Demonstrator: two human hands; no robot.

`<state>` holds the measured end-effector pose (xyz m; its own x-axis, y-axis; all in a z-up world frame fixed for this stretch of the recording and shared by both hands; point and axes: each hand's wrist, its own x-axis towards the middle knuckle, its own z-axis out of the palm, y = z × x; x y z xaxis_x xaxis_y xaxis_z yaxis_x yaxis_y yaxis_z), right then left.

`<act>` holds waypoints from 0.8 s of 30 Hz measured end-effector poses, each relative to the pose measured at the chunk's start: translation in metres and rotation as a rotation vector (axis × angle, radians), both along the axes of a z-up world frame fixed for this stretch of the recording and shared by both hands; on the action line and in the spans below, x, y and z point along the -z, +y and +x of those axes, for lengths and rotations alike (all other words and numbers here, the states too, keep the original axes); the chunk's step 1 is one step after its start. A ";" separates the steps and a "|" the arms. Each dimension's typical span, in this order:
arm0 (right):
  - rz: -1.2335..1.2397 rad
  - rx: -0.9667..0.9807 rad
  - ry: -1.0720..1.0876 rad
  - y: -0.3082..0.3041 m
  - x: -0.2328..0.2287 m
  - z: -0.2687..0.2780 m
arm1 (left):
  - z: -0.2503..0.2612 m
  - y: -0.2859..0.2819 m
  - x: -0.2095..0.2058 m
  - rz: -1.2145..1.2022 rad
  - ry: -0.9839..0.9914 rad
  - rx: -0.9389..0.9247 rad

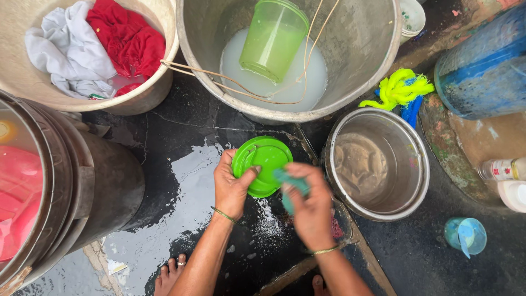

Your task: The person washes various lids, containers, and a steel wool scrubber by hand using a sponge and green soap, rinsing them in a bucket of water.

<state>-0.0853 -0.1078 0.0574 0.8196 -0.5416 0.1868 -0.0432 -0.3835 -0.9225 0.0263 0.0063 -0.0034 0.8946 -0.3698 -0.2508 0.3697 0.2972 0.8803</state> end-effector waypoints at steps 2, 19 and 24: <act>0.089 0.078 -0.054 -0.021 0.000 0.000 | 0.003 0.002 -0.002 -0.023 -0.011 0.043; -0.166 0.197 0.230 -0.042 -0.007 0.000 | -0.015 0.000 -0.006 0.083 -0.206 0.432; -0.101 0.277 -0.001 -0.054 0.003 -0.004 | -0.025 -0.011 -0.018 0.104 -0.221 0.435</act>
<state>-0.0897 -0.1619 0.0542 0.6426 -0.7237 0.2515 -0.1585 -0.4468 -0.8805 0.0010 -0.0044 0.0143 0.6988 -0.7037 -0.1285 0.2416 0.0630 0.9683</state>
